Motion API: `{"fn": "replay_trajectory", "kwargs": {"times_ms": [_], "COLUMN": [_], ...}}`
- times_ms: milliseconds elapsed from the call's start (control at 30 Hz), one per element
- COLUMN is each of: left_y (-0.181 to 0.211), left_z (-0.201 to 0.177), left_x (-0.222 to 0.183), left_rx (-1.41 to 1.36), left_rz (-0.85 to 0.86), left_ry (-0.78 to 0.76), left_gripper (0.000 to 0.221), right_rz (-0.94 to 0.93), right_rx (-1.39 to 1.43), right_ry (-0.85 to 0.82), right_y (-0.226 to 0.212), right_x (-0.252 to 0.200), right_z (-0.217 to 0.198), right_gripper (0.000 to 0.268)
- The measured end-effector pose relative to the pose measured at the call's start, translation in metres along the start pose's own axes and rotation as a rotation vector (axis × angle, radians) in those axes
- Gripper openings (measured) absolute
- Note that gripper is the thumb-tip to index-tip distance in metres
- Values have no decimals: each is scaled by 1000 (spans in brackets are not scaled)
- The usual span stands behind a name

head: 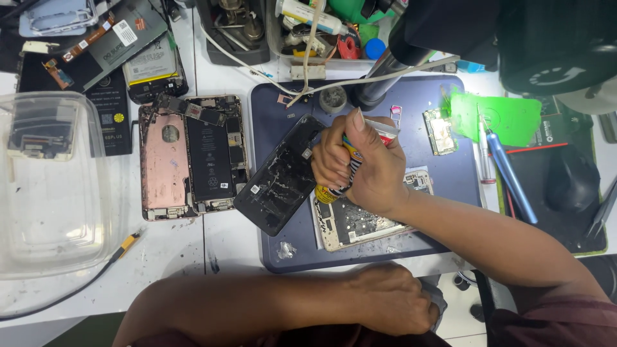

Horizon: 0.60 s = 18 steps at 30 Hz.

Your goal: Applying adhesive to a mobile phone frame and installing a replacement panel

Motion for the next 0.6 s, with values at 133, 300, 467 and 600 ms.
{"fn": "replay_trajectory", "kwargs": {"times_ms": [133,300,467,600], "left_y": [1,1,0,1], "left_z": [3,-4,-5,-6], "left_x": [0,-1,1,2], "left_rx": [15,9,-29,-14], "left_rz": [-11,-3,-24,-13], "left_ry": [21,23,23,9], "left_gripper": [12,10,10,7], "right_rz": [-38,-23,-107,-127], "right_rx": [1,14,-25,-11], "right_ry": [25,41,110,129], "right_y": [-3,-3,-19,-19], "right_x": [-2,-4,-9,-9], "right_z": [-3,-3,-1,-6], "right_gripper": [51,52,51,49]}}
Point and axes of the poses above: each hand's wrist, its own x-axis towards the middle knuckle, its own z-axis out of the palm, y = z × x, the point moved 9 cm from there along x, towards the middle knuckle, and after that the axes turned 15 degrees about z, right-handed, at the moved point
